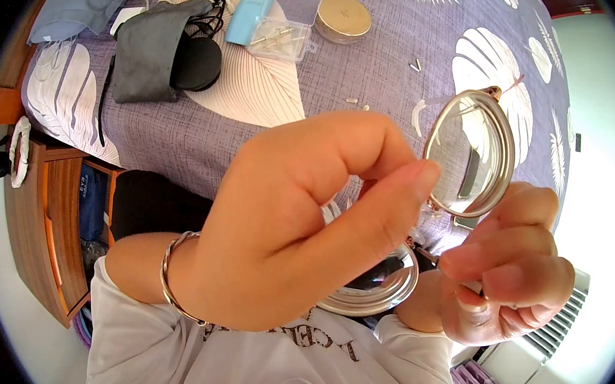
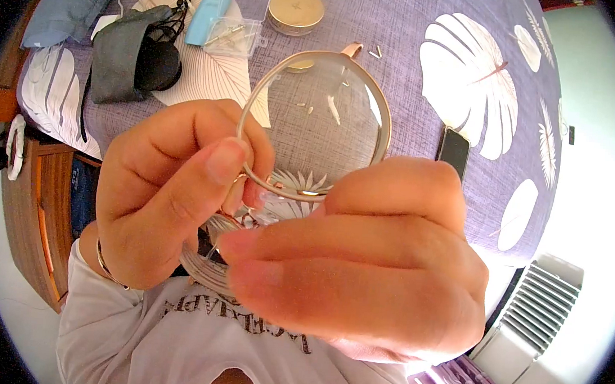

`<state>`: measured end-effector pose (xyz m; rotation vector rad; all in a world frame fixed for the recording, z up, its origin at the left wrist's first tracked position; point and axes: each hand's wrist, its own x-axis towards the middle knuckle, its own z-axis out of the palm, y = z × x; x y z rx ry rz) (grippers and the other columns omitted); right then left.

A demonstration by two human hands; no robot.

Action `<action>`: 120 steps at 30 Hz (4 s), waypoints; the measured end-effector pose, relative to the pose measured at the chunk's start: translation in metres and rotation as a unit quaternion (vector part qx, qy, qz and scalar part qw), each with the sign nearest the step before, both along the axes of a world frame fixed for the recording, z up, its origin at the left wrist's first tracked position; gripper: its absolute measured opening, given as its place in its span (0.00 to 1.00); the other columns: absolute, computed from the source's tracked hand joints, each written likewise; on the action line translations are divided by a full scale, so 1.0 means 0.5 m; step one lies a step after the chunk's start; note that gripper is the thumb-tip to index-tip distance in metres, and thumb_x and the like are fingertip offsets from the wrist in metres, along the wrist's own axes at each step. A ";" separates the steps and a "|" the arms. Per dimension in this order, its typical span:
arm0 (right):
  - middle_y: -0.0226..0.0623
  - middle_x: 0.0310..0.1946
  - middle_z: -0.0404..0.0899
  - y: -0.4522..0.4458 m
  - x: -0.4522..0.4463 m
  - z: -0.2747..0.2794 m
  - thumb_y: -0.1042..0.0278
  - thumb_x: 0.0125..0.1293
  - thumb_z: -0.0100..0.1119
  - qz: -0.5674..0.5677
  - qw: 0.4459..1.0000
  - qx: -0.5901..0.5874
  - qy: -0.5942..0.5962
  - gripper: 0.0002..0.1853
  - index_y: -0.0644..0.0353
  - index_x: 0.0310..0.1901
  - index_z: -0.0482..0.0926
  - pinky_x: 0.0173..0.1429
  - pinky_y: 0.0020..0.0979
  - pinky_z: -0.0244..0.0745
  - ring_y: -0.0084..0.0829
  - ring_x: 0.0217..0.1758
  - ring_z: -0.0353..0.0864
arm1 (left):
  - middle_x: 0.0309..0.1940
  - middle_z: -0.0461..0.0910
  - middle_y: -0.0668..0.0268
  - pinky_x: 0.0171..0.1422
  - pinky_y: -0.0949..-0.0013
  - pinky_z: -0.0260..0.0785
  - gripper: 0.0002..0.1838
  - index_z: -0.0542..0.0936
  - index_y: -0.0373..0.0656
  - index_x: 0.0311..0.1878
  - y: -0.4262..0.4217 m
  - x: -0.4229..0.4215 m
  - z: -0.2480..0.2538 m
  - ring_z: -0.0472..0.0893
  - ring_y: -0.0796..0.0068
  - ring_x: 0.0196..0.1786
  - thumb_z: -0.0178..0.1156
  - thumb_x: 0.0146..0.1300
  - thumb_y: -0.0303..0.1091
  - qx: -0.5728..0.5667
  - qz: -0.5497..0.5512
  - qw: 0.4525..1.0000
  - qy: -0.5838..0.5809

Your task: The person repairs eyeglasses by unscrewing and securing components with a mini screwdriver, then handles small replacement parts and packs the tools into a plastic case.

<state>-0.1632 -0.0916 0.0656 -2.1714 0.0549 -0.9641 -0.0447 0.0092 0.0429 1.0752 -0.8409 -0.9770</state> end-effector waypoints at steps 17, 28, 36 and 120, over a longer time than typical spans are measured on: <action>0.27 0.19 0.75 -0.006 0.000 -0.002 0.65 0.47 0.64 0.020 1.000 -0.017 0.006 0.11 0.52 0.25 0.68 0.31 0.24 0.51 0.23 0.25 0.58 | 0.27 0.69 0.64 0.34 0.81 0.59 0.09 0.67 0.38 0.27 0.000 -0.002 -0.002 0.66 0.85 0.27 0.44 0.62 0.31 -0.008 0.003 1.000 0.013; 0.27 0.19 0.75 -0.005 -0.007 0.003 0.65 0.46 0.64 0.021 1.000 0.001 0.022 0.11 0.51 0.25 0.69 0.31 0.24 0.51 0.23 0.26 0.58 | 0.27 0.69 0.63 0.34 0.81 0.58 0.10 0.67 0.38 0.27 0.000 -0.003 -0.001 0.65 0.84 0.27 0.44 0.62 0.32 -0.010 0.005 1.000 0.016; 0.27 0.19 0.75 -0.003 -0.008 0.006 0.65 0.44 0.66 0.010 1.000 -0.001 0.029 0.12 0.51 0.21 0.68 0.30 0.25 0.49 0.23 0.25 0.58 | 0.27 0.69 0.63 0.33 0.81 0.59 0.10 0.67 0.37 0.27 -0.001 -0.004 -0.005 0.65 0.84 0.26 0.44 0.62 0.33 -0.008 0.015 1.000 0.012; 0.35 0.32 0.71 -0.010 -0.050 0.005 0.72 0.52 0.59 0.088 0.957 0.242 -0.132 0.12 0.57 0.34 0.66 0.22 0.17 0.65 0.18 0.25 0.69 | 0.22 0.67 0.63 0.32 0.80 0.57 0.12 0.65 0.39 0.23 0.001 -0.010 0.004 0.64 0.83 0.25 0.45 0.61 0.33 -0.034 0.050 0.998 0.008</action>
